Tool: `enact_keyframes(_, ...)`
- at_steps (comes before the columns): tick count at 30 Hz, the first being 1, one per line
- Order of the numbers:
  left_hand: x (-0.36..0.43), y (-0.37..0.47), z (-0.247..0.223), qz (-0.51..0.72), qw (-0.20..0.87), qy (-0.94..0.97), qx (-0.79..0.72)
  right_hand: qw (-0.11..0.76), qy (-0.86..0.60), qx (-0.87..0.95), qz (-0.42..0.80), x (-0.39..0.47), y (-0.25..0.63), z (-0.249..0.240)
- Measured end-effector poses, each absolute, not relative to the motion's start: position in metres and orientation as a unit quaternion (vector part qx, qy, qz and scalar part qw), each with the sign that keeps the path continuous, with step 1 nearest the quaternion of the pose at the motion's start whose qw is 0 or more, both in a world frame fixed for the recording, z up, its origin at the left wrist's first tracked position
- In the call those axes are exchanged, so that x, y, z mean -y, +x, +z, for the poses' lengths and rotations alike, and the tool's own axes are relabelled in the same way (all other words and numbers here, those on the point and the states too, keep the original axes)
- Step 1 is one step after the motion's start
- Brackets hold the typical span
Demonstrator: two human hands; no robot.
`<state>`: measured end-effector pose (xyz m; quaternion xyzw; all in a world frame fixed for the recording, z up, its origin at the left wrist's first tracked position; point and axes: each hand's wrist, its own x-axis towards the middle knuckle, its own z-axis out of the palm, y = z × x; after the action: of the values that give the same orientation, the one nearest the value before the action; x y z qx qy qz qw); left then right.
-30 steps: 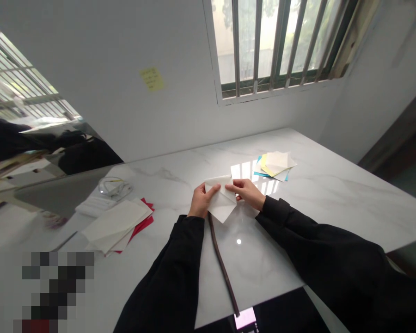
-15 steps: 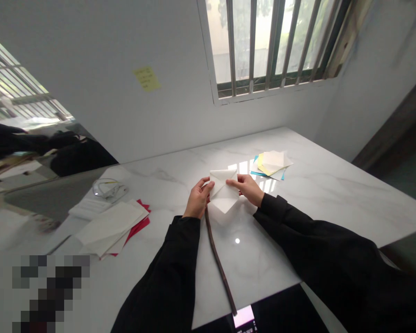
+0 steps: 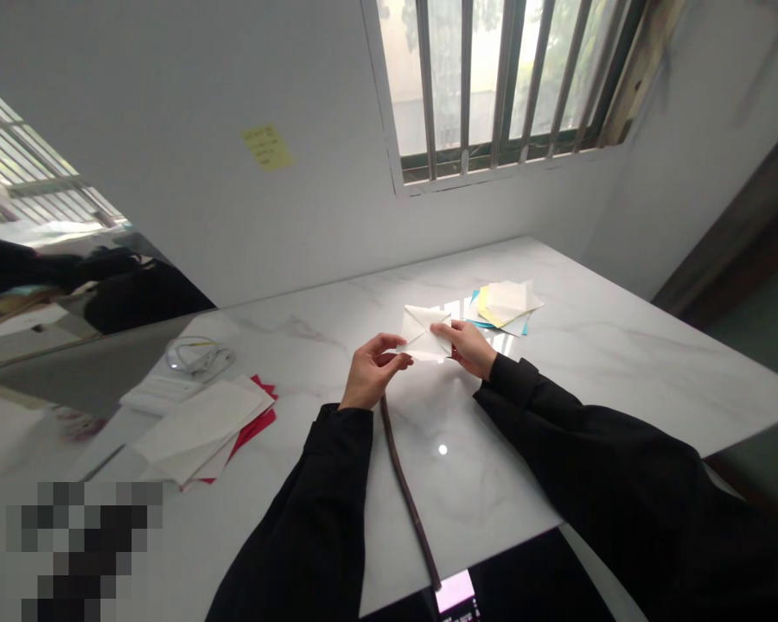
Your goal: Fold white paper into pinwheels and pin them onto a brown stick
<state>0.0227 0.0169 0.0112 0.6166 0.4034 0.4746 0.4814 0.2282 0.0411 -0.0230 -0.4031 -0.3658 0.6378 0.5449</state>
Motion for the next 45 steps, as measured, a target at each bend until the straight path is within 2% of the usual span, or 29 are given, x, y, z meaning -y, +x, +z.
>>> enact_keyframes(23,-0.022,0.026,-0.004,0.445,0.58,0.524,-0.437,0.517,-0.43,0.474,0.569,-0.033,0.227,-0.02)
enact_keyframes(45,-0.025,0.029,-0.018,0.488,0.523,0.535,-0.45,0.478,-0.409,0.531,0.567,-0.026,0.218,-0.016)
